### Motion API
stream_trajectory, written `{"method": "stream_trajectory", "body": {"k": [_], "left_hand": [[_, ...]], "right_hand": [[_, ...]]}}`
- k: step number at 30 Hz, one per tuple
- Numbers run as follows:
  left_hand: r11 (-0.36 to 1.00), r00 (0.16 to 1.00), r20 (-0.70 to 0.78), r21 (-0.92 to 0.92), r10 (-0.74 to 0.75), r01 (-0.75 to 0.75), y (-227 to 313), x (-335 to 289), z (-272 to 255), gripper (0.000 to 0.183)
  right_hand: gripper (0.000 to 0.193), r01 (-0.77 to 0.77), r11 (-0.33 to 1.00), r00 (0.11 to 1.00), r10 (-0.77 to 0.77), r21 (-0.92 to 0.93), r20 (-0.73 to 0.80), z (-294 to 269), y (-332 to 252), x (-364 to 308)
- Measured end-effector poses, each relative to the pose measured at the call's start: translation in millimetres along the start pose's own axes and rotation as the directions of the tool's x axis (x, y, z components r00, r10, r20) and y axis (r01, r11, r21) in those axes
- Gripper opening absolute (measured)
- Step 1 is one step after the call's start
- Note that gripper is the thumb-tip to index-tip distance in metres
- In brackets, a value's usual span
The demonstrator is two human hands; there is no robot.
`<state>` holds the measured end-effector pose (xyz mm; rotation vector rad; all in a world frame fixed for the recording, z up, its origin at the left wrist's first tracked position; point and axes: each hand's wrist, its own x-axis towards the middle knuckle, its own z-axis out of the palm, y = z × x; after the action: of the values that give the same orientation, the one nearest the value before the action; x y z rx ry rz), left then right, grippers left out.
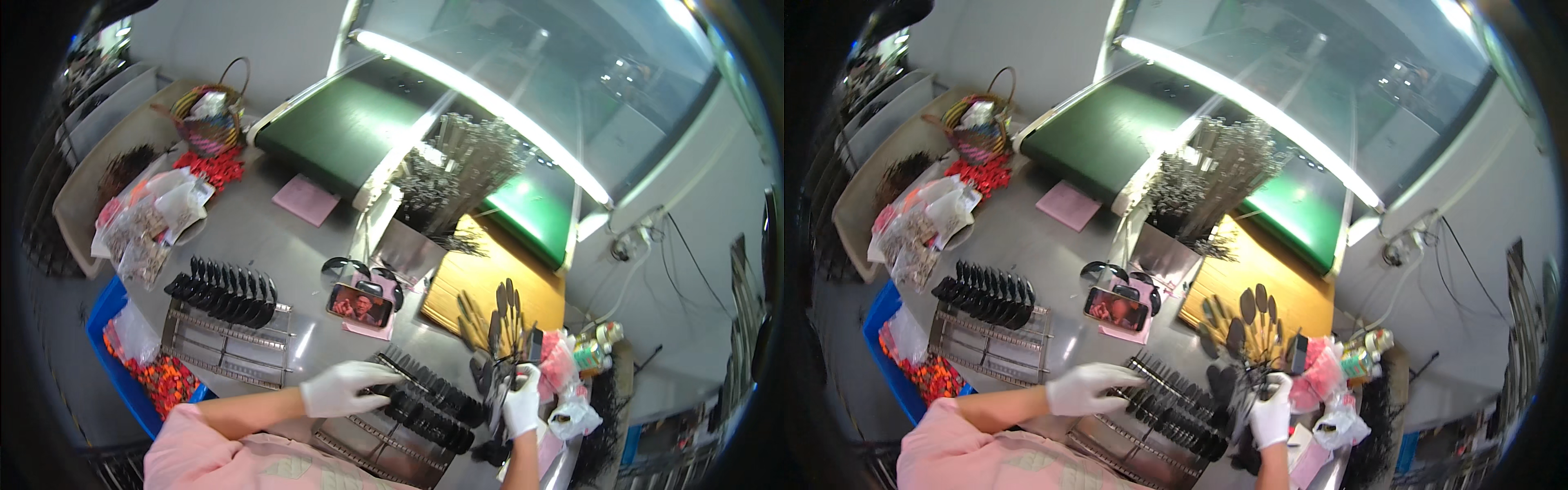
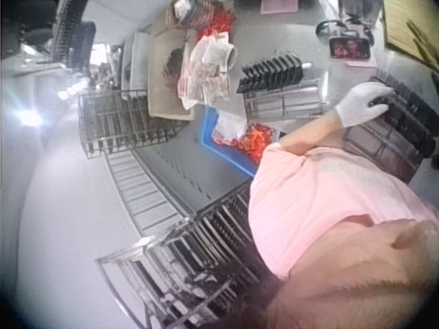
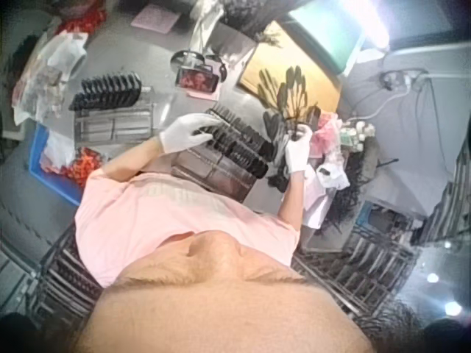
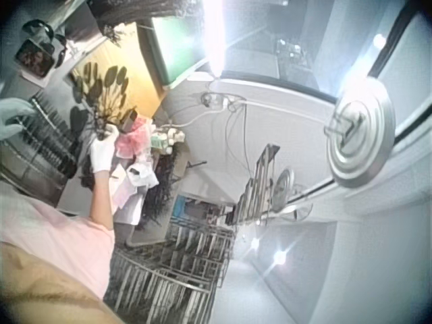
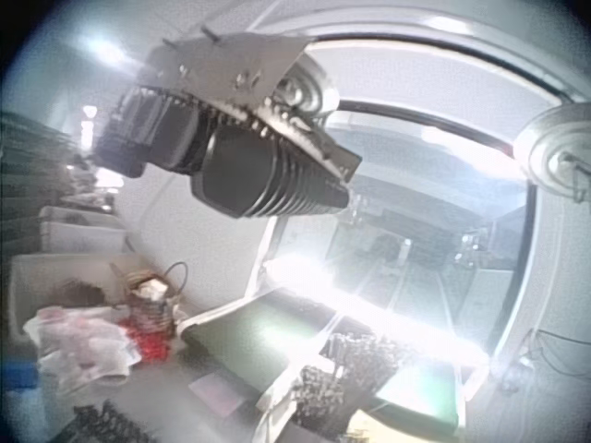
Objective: The person assembles black decorative items by attaching round heads to wire stems and placing them into metal racks. They repeatedly pick up stems and heads, connect them, and arrange the finished units on a workbench with other craft supplies.
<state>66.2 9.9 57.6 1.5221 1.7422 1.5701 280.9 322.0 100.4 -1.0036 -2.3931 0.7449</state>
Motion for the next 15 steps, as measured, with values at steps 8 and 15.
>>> {"method": "stream_trajectory", "body": {"k": [8,15], "left_hand": [[0.55,0.894,0.447,-0.742,-0.021,0.384,3,58,124,0.085],[0.31,0.918,0.396,-0.874,0.007,0.375,7,45,63,0.088]], "right_hand": [[0.058,-0.07,0.96,0.994,0.088,0.27,-0.057,24,-115,-133],[0.059,0.305,0.951,0.951,-0.301,0.052,-0.071,30,-128,-130]]}}
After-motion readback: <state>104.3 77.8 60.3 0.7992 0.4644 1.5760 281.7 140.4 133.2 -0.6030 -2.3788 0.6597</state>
